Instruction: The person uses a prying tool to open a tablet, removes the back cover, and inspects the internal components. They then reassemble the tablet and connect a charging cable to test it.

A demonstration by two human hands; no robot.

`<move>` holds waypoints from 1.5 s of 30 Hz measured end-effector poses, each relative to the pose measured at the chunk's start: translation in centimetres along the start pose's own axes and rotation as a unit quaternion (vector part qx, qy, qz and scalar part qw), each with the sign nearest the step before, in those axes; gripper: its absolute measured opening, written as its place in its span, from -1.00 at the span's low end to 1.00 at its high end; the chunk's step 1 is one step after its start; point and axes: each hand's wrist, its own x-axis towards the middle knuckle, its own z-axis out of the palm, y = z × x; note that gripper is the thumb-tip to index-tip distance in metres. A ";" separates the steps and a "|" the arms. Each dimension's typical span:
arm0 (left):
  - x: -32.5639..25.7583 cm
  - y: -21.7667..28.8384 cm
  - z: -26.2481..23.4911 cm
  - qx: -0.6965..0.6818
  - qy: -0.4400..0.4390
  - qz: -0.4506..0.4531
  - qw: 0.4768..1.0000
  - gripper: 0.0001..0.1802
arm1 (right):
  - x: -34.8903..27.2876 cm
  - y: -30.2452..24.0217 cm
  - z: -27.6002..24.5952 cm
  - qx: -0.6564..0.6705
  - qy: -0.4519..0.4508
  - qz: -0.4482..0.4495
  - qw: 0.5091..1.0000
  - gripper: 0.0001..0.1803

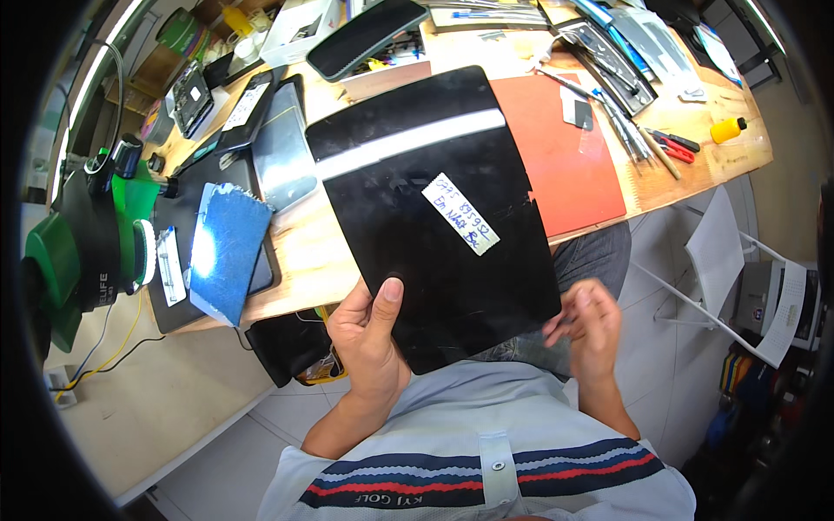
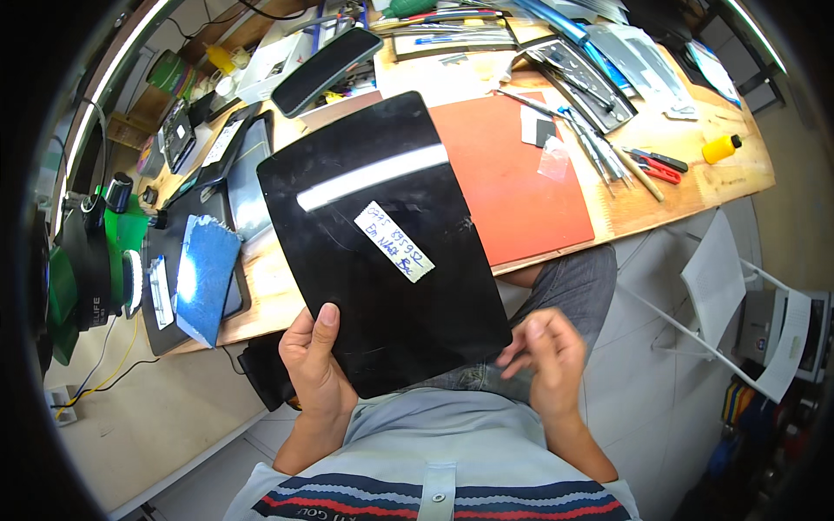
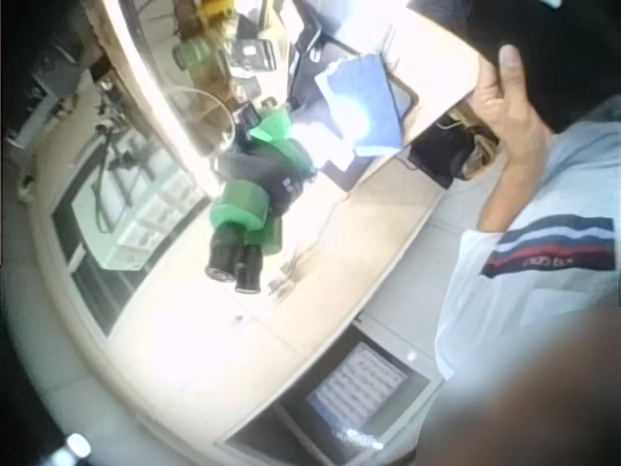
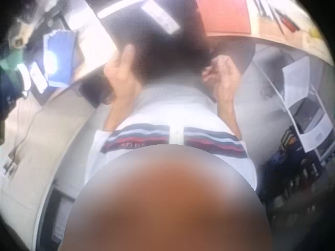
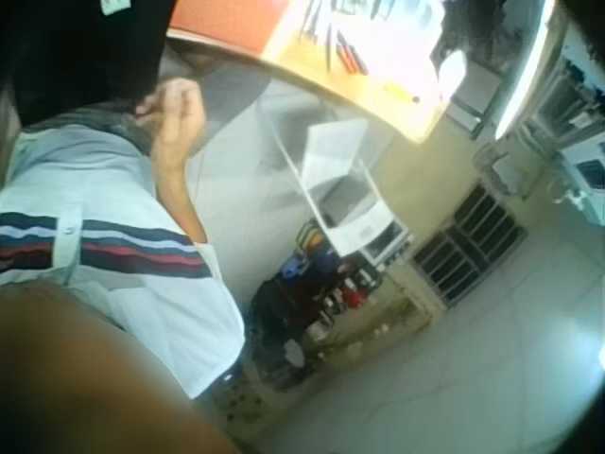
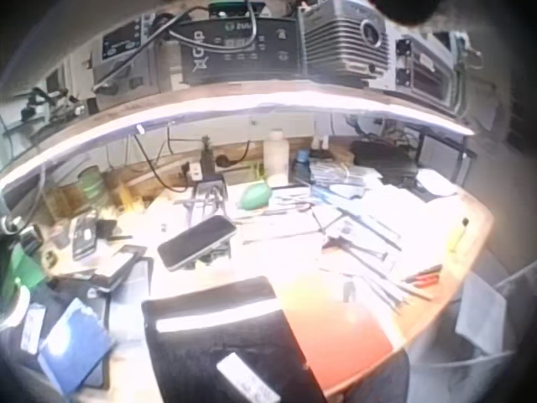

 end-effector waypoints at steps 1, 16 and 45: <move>0.0 -0.1 0.3 -0.020 -0.004 -0.021 1.000 -0.78 | -0.9 0.3 0.1 0.011 -0.029 0.034 0.999 -0.63; -1.3 1.8 1.9 0.023 -0.193 -0.113 0.974 -0.33 | 0.6 -1.9 2.6 0.098 -0.044 0.019 0.994 -0.72; 5.1 3.6 -0.7 0.531 -0.118 0.328 0.772 -0.47 | 4.4 -4.5 0.0 0.038 0.008 -0.036 0.999 -0.74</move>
